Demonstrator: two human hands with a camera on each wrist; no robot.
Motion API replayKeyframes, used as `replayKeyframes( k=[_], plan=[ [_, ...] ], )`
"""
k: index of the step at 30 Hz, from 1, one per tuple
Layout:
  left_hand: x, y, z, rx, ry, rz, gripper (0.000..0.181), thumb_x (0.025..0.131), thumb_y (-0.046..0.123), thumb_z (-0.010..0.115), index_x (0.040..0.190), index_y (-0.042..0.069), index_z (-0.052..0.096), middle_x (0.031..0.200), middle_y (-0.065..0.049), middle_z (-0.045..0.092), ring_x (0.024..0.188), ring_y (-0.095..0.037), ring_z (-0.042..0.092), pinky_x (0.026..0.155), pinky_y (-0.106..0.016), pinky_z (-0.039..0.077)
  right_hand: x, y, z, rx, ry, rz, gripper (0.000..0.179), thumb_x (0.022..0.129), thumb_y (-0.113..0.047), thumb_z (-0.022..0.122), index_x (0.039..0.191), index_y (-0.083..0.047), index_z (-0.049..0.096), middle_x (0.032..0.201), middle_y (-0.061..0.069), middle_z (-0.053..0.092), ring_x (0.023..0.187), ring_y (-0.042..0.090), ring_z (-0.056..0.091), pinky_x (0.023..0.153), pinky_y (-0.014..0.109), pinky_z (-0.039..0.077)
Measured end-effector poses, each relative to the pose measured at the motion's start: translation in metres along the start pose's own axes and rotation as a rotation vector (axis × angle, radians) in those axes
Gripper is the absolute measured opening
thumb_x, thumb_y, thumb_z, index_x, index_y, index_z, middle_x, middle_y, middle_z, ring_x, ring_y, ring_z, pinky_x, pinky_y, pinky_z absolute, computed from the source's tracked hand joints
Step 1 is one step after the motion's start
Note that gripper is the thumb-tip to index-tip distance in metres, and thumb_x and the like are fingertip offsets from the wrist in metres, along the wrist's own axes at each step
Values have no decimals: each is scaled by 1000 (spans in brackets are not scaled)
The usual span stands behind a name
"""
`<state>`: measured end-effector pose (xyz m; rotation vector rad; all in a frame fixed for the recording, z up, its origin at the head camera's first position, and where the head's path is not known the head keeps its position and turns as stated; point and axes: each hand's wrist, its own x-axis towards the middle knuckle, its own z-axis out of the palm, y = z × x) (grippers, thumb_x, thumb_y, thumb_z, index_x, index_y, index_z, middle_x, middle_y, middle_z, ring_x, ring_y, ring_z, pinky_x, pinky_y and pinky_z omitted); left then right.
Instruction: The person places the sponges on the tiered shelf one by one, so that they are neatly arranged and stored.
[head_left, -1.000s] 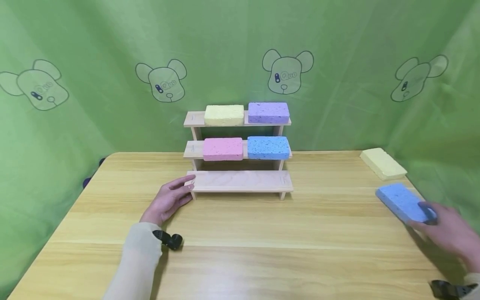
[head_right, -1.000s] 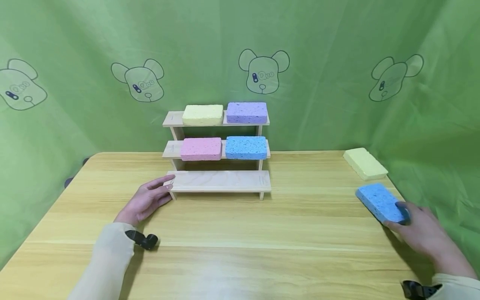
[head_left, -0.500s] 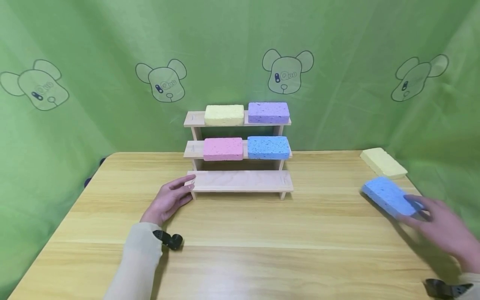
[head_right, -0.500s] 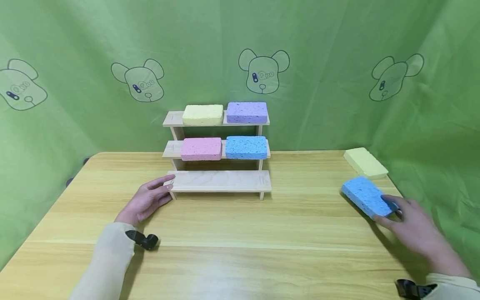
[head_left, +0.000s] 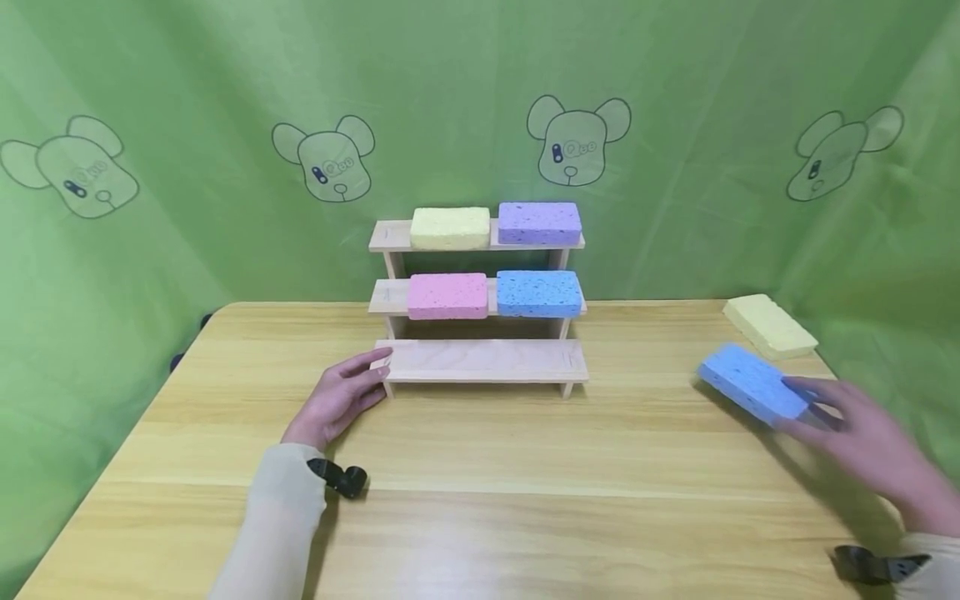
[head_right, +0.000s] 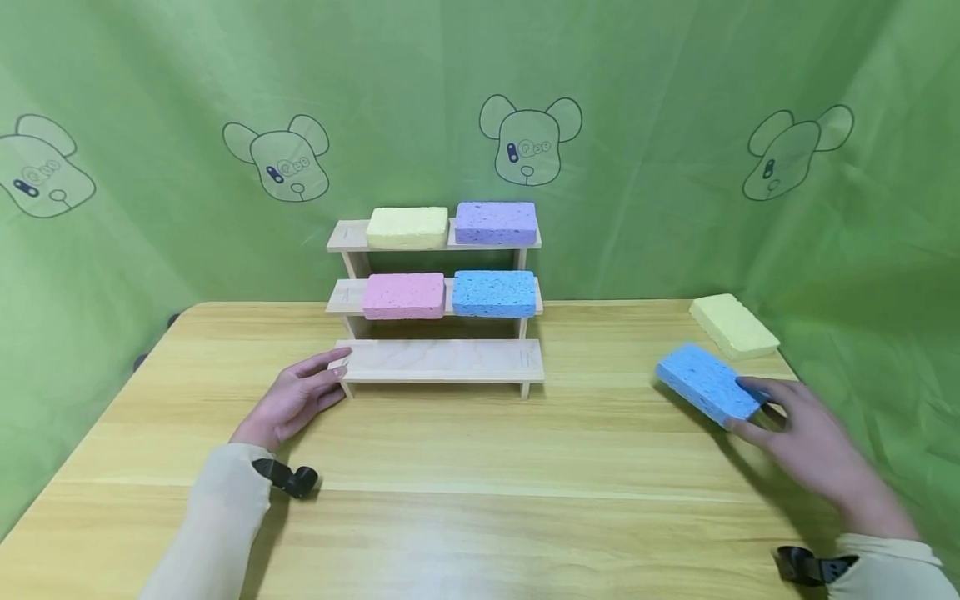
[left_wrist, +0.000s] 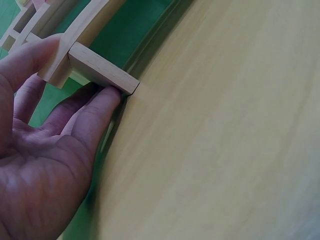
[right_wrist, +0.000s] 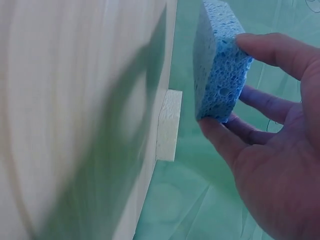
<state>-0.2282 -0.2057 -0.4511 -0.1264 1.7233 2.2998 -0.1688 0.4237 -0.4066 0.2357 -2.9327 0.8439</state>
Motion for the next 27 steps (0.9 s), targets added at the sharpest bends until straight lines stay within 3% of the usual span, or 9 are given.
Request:
replayKeyframes(
  k=[3, 4, 5, 7, 10, 12, 13, 21, 27],
  plan=[
    [0, -1, 0, -3, 2, -1, 51, 94, 4, 64, 142, 1, 49, 153, -11, 33, 116, -23, 57, 102, -37, 47, 2, -7, 1, 44, -11, -1, 68, 90, -27, 73, 142, 6, 43, 136, 39, 35, 116, 61, 33, 87, 79, 25],
    [0, -1, 0, -2, 3, -1, 50, 94, 4, 64, 142, 2, 49, 153, -11, 33, 116, -22, 57, 102, -37, 47, 3, -9, 2, 54, -17, -1, 68, 90, -27, 73, 142, 6, 43, 137, 39, 35, 116, 60, 35, 95, 71, 30],
    [1, -1, 0, -1, 4, -2, 50, 94, 5, 64, 142, 2, 49, 153, -11, 33, 116, -22, 57, 102, -37, 47, 4, -10, 3, 65, -20, -4, 68, 90, -26, 73, 142, 6, 43, 137, 37, 35, 116, 59, 36, 101, 60, 36],
    [1, -2, 0, -1, 3, -2, 50, 94, 5, 64, 142, 2, 49, 153, -11, 33, 116, -22, 57, 102, -37, 47, 6, -13, 5, 102, -13, -17, 67, 89, -23, 74, 142, 6, 44, 138, 32, 36, 122, 39, 44, 103, 29, 42],
    [1, -2, 0, -1, 1, -2, 50, 94, 5, 64, 142, 2, 49, 153, -11, 33, 117, -23, 57, 102, -37, 47, 9, -18, 10, 159, 14, -72, 62, 87, -13, 76, 137, 9, 47, 134, 26, 40, 117, 4, 45, 84, -3, 33],
    [0, -2, 0, -2, 2, -4, 50, 95, 5, 64, 143, 2, 49, 153, -11, 33, 117, -23, 57, 102, -37, 47, 11, -21, 13, 178, 27, -104, 59, 86, -8, 76, 135, 11, 48, 132, 24, 42, 107, -14, 37, 86, -1, 35],
    [0, -2, 0, -2, 6, -6, 50, 95, 4, 64, 143, 2, 49, 153, -11, 33, 117, -23, 57, 102, -37, 47, 12, -23, 15, 182, 26, -114, 59, 85, -7, 76, 134, 11, 48, 132, 24, 43, 108, -14, 36, 86, -1, 35],
    [1, 1, 2, 5, -6, -3, 52, 95, 5, 64, 144, 2, 48, 154, -10, 32, 119, -23, 56, 102, -37, 47, 20, -40, 22, 213, -5, -110, 58, 86, -9, 76, 135, 8, 49, 135, 20, 40, 109, -12, 38, 88, 1, 38],
    [0, 1, 1, -2, -2, -4, 51, 95, 4, 64, 143, 1, 47, 154, -10, 31, 117, -22, 57, 102, -37, 47, 28, -52, 27, 249, -9, -175, 58, 84, -6, 77, 135, 5, 51, 135, 17, 42, 113, -10, 40, 91, 2, 37]
  ],
)
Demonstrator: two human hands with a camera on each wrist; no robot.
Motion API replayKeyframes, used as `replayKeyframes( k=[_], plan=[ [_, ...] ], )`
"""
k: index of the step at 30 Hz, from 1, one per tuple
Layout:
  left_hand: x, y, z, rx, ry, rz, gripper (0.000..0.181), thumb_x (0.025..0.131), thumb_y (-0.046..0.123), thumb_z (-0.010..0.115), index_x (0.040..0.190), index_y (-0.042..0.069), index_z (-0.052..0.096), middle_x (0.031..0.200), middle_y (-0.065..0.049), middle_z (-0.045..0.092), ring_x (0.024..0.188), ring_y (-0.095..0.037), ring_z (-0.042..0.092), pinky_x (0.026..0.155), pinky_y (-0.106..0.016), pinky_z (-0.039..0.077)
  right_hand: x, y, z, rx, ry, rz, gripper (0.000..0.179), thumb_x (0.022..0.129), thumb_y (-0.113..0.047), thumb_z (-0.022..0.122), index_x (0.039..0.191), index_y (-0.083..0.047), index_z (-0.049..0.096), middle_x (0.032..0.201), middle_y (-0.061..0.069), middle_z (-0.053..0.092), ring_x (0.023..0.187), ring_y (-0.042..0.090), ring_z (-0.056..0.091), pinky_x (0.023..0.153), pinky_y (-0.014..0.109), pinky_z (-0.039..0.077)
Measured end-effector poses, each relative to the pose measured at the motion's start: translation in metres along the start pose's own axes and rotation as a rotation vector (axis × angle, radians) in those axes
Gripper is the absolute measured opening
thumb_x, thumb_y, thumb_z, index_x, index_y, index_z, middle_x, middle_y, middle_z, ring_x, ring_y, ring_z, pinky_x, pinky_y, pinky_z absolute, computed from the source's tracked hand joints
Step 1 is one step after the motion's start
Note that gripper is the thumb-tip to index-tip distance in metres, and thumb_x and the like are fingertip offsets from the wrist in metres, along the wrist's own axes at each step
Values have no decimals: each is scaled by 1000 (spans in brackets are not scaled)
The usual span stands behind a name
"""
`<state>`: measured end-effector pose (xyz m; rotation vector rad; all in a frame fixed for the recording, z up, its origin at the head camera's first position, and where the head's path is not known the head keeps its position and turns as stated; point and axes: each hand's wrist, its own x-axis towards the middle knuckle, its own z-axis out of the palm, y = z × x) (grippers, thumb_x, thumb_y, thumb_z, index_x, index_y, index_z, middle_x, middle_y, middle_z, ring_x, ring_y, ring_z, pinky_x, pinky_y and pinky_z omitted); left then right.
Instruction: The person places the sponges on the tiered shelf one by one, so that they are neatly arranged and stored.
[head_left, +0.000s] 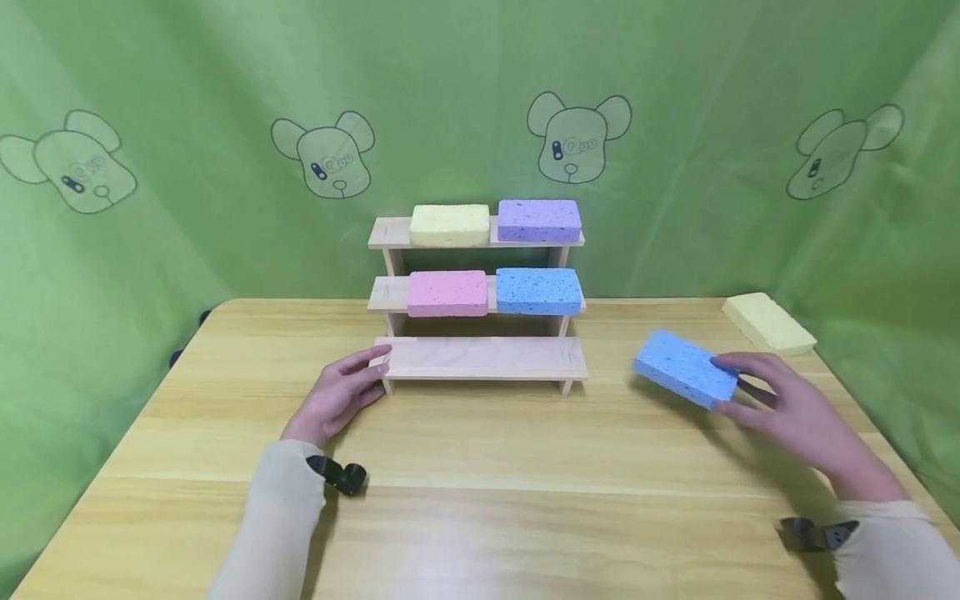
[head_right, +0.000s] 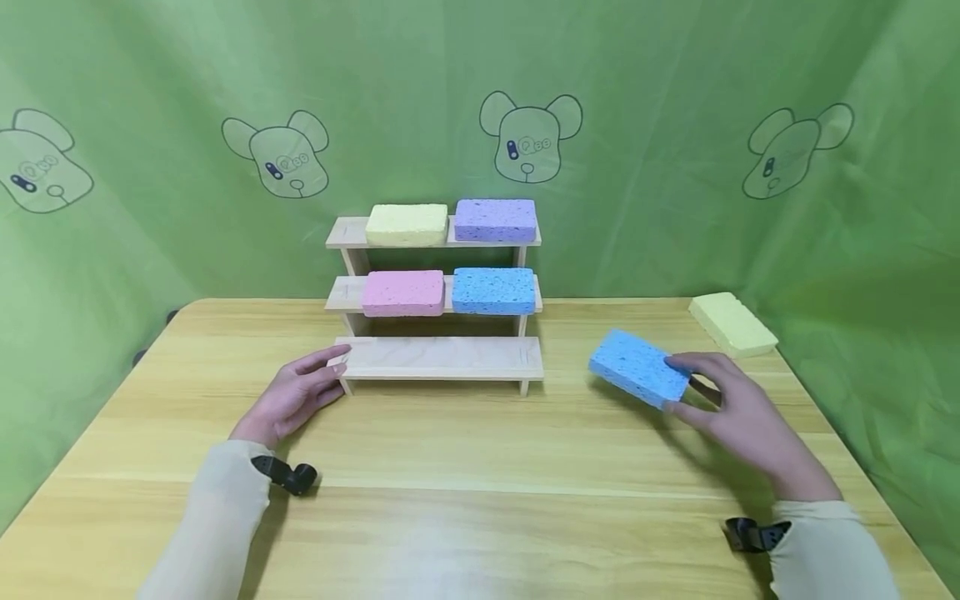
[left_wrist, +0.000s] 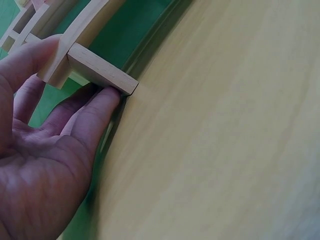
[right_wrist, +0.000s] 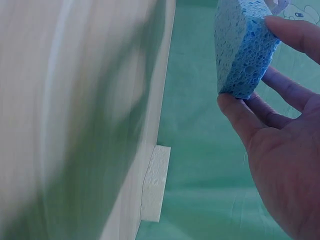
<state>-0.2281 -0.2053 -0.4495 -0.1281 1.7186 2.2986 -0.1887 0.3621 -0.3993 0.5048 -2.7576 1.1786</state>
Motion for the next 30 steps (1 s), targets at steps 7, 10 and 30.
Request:
replayKeyframes(
  k=[7, 10, 30],
  plan=[
    [0, -1, 0, 1, 0, 6, 51, 95, 4, 64, 143, 1, 48, 153, -11, 33, 116, -22, 58, 102, -37, 47, 8, -10, 7, 29, 3, -29, 56, 81, 0, 78, 132, 1, 55, 135, 11, 45, 116, -7, 41, 94, 4, 36],
    [0, -1, 0, -3, -2, 6, 51, 95, 4, 64, 143, 1, 48, 153, -11, 33, 116, -23, 58, 102, -37, 47, 11, -15, 8, 35, 6, -48, 56, 80, 2, 78, 131, 0, 56, 134, 8, 46, 117, -5, 41, 95, 4, 36],
    [0, -1, -1, -10, -2, 7, 50, 95, 4, 64, 143, 1, 49, 154, -9, 32, 116, -22, 57, 102, -37, 47, 23, -34, 24, 77, -9, -180, 68, 76, 10, 77, 138, 3, 50, 135, 14, 45, 122, -1, 40, 100, 8, 35]
  ],
)
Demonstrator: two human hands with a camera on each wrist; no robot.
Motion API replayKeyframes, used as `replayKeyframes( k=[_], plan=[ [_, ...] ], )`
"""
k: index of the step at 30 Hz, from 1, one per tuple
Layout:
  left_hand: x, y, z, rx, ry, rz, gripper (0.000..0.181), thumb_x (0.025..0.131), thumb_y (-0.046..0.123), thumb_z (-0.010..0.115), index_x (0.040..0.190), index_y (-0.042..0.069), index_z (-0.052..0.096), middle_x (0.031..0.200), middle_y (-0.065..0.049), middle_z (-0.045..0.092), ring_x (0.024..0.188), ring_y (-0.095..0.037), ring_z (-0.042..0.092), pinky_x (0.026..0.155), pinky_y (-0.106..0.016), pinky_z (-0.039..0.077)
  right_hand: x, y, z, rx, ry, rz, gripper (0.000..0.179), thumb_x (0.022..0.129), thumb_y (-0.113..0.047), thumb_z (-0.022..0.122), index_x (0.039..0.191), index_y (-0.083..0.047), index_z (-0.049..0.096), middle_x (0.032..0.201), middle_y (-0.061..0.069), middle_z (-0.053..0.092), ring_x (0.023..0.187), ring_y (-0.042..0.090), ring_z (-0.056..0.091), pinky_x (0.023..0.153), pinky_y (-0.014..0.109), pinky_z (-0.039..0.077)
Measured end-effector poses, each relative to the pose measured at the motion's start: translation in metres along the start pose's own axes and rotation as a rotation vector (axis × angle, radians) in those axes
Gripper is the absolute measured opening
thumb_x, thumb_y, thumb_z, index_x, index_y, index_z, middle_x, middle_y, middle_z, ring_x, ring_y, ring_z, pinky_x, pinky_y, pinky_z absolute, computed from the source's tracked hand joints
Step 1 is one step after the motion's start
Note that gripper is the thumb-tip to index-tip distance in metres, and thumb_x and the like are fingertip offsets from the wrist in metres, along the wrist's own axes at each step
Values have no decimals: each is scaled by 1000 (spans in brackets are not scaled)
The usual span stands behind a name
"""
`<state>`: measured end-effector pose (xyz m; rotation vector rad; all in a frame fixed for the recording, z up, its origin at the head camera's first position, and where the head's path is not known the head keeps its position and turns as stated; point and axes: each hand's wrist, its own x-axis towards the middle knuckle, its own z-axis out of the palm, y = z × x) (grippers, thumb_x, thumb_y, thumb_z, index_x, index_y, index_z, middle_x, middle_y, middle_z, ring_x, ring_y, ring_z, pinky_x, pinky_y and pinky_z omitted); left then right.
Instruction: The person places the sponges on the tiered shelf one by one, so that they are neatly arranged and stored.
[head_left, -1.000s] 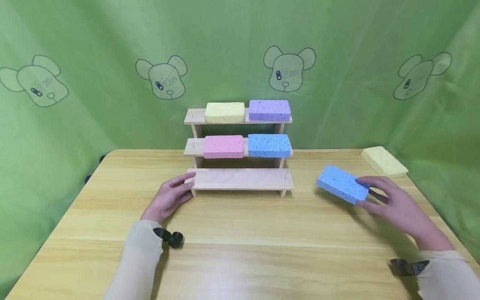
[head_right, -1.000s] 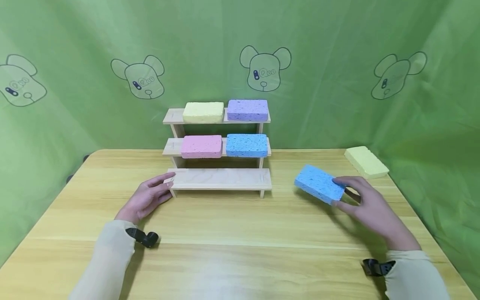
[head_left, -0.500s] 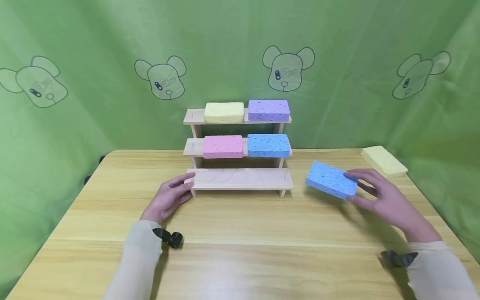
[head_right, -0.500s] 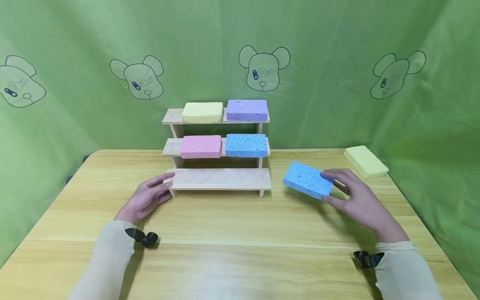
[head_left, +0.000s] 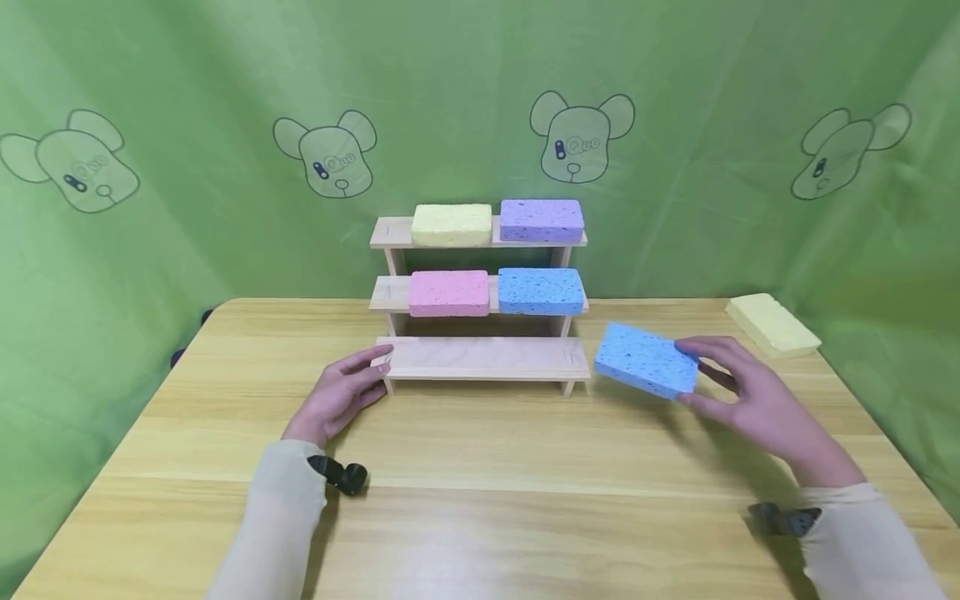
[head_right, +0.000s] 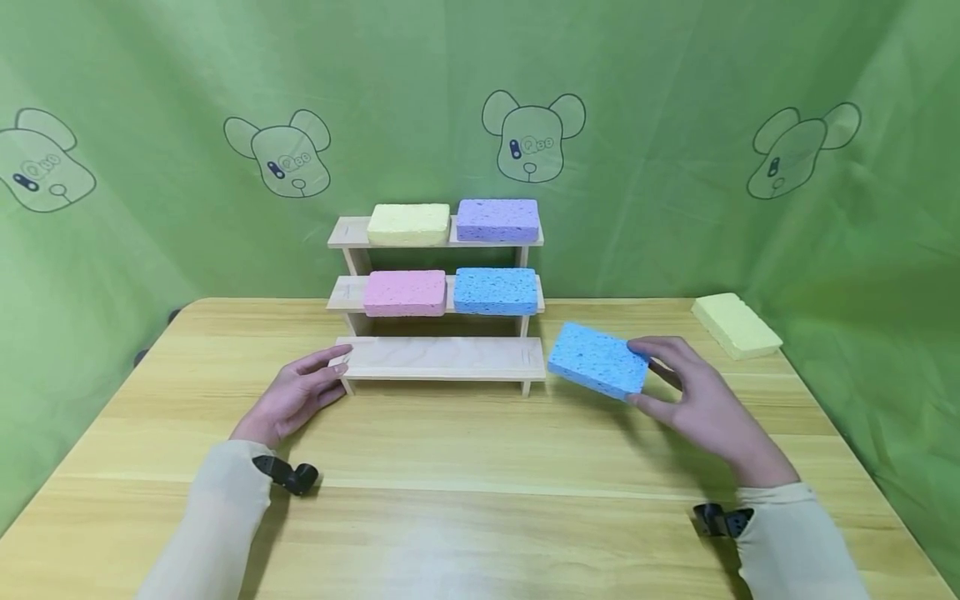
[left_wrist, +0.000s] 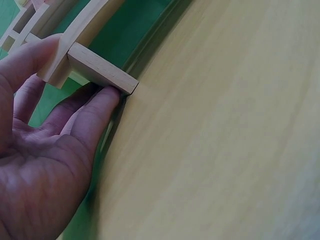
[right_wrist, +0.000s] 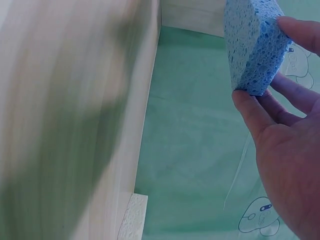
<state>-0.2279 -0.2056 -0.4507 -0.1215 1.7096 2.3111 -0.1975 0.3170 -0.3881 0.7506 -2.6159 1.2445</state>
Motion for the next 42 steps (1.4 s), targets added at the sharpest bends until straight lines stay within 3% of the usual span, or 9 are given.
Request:
replayKeyframes(
  k=[42],
  plan=[
    [1, 0, -1, 3, -12, 1, 52, 95, 3, 62, 144, 0, 46, 155, -11, 31, 117, -23, 57, 102, -37, 47, 17, -21, 22, 28, -46, -9, 67, 77, 6, 79, 138, -6, 54, 136, 8, 47, 124, 4, 42, 103, 11, 34]
  ],
)
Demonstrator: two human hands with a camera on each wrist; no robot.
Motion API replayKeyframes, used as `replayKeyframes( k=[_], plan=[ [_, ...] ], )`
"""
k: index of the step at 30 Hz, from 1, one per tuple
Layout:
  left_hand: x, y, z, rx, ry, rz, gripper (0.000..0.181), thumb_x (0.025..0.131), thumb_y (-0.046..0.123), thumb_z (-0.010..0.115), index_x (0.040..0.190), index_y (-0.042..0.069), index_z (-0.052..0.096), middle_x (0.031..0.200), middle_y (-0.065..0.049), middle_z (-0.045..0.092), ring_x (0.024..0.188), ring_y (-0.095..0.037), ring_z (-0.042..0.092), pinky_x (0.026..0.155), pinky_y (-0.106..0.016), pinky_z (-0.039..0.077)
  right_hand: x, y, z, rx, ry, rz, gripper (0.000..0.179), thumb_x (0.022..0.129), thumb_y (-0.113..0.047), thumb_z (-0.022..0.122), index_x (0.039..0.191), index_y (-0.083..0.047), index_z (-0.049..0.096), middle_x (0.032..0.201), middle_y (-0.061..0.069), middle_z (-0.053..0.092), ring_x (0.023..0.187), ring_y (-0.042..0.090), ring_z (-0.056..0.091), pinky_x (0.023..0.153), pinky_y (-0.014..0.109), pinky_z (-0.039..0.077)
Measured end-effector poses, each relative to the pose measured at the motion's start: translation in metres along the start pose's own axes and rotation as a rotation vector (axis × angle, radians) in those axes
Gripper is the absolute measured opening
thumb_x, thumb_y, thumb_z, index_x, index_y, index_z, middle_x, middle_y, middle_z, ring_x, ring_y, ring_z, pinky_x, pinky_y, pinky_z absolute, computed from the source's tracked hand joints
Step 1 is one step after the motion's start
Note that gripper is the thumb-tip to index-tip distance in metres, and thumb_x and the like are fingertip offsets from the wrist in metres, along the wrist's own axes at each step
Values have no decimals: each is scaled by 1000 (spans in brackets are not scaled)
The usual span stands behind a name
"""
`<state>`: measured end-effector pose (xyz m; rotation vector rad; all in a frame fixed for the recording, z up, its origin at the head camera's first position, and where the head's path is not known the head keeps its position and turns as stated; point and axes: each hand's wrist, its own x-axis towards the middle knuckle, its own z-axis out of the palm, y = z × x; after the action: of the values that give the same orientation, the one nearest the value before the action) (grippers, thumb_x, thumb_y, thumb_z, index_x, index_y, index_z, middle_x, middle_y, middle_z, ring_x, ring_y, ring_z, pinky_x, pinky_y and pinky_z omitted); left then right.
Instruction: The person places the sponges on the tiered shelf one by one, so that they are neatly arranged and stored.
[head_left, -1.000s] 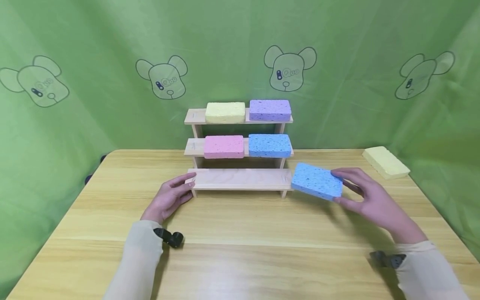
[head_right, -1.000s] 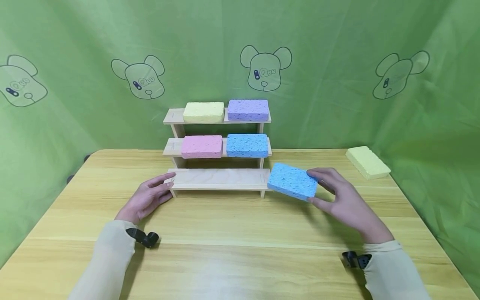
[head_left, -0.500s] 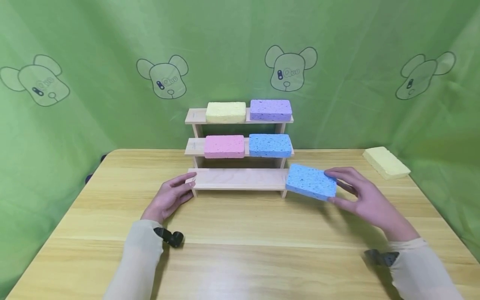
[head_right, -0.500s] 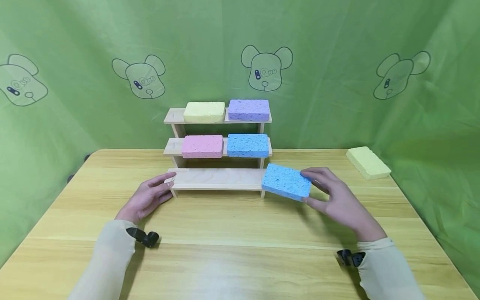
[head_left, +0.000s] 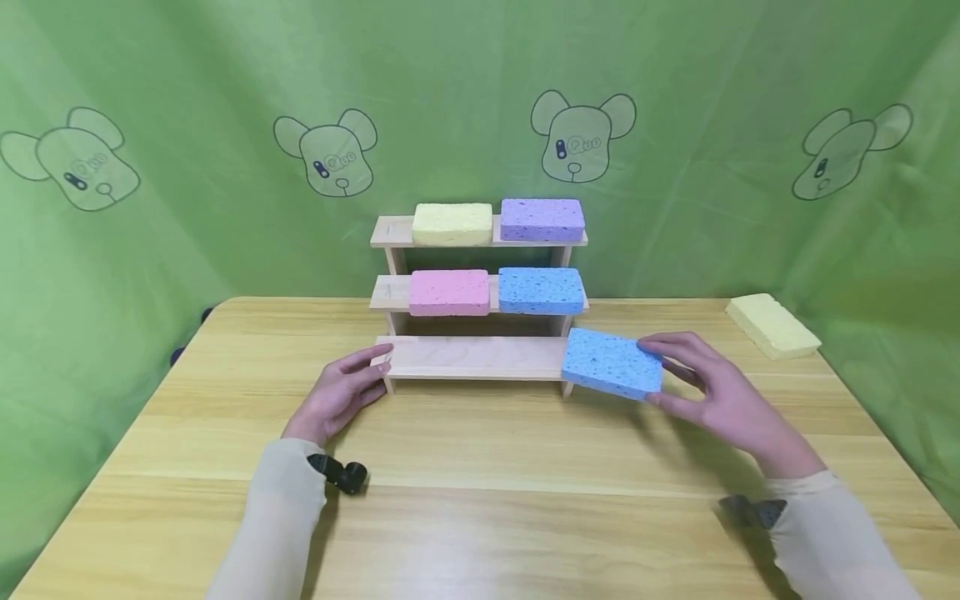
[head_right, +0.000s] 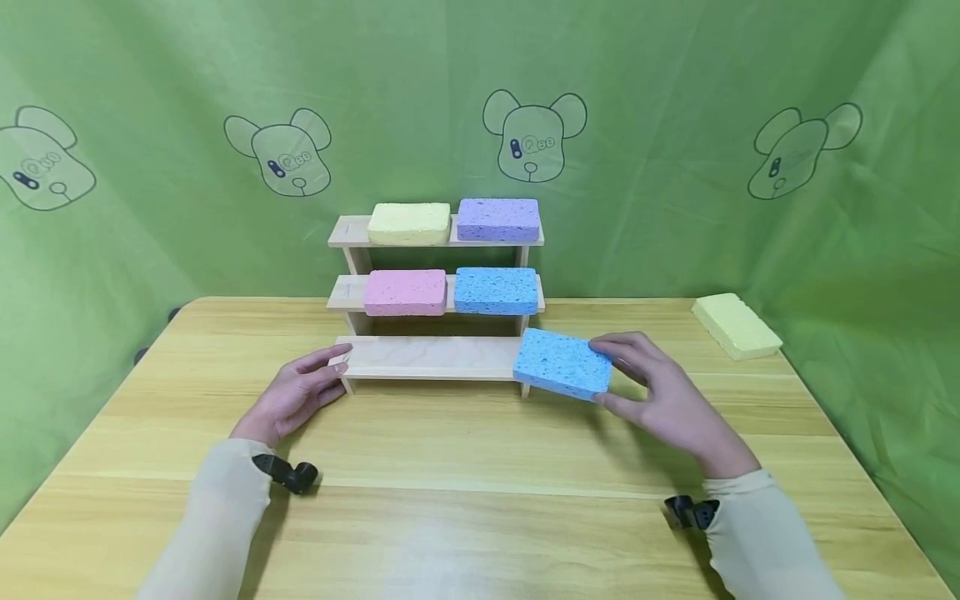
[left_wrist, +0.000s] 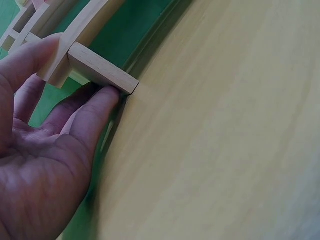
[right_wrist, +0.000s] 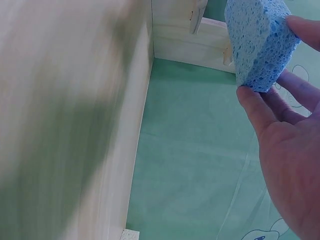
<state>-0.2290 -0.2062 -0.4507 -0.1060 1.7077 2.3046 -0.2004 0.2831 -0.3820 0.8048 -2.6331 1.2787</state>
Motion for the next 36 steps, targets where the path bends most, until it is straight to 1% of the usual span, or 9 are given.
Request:
replayKeyframes(
  k=[10, 17, 20, 24, 27, 29, 30, 32, 36],
  plan=[
    [0, 0, 0, -3, -6, -1, 51, 95, 3, 63, 144, 0, 46, 156, -9, 29, 118, -23, 57, 102, -37, 47, 7, -5, 4, 19, -18, -15, 66, 79, 5, 78, 138, -7, 54, 137, 8, 47, 125, 5, 42, 104, 12, 33],
    [0, -1, 0, -4, 3, 3, 50, 95, 3, 62, 143, 0, 47, 155, -9, 30, 115, -21, 59, 101, -37, 48, 11, -9, 9, 52, -29, -31, 64, 80, 6, 77, 138, -8, 54, 137, 6, 47, 126, 7, 43, 106, 13, 33],
    [0, -1, 0, -6, 5, 3, 51, 95, 3, 62, 143, 0, 47, 156, -8, 29, 114, -21, 59, 101, -37, 48, 13, -10, 11, 61, -34, -24, 62, 81, 5, 76, 138, -8, 55, 137, 6, 47, 128, 13, 44, 106, 13, 33],
    [0, 0, 0, -3, 4, 3, 51, 95, 3, 63, 144, 0, 47, 156, -8, 29, 115, -21, 59, 101, -37, 48, 15, -11, 14, 61, -43, -15, 61, 82, 3, 76, 138, -9, 55, 137, 9, 47, 129, 29, 45, 106, 13, 32],
    [0, 0, 0, 0, 2, 4, 51, 95, 4, 63, 144, 0, 47, 157, -9, 29, 115, -21, 58, 101, -37, 48, 17, -12, 17, 55, -50, -19, 61, 82, 2, 76, 138, -8, 54, 137, 12, 47, 128, 36, 45, 105, 13, 32],
    [0, 0, 0, -2, 0, 4, 52, 95, 4, 63, 144, 0, 47, 157, -9, 28, 116, -21, 58, 101, -37, 47, 19, -13, 18, 57, -54, -26, 60, 83, 2, 75, 138, -7, 54, 136, 14, 47, 128, 39, 45, 106, 13, 32],
    [0, 0, 1, -3, 2, 3, 52, 95, 4, 63, 144, 0, 47, 157, -8, 28, 115, -21, 58, 101, -37, 48, 20, -13, 19, 59, -56, -29, 59, 83, 2, 75, 138, -7, 54, 136, 12, 47, 128, 38, 45, 106, 14, 32],
    [-1, 0, 1, -6, 2, 3, 52, 95, 3, 63, 143, 0, 47, 156, -8, 29, 114, -21, 59, 101, -37, 48, 22, -13, 22, 65, -60, -35, 58, 83, 2, 75, 137, -7, 55, 135, 14, 47, 127, 38, 46, 106, 14, 33],
    [-1, 1, 1, -7, 9, -1, 51, 95, 3, 63, 143, 0, 47, 155, -8, 32, 113, -21, 59, 101, -37, 48, 26, -15, 25, 85, -66, -41, 57, 83, 2, 75, 136, -5, 55, 136, 11, 48, 127, 34, 47, 107, 17, 34]
  ],
)
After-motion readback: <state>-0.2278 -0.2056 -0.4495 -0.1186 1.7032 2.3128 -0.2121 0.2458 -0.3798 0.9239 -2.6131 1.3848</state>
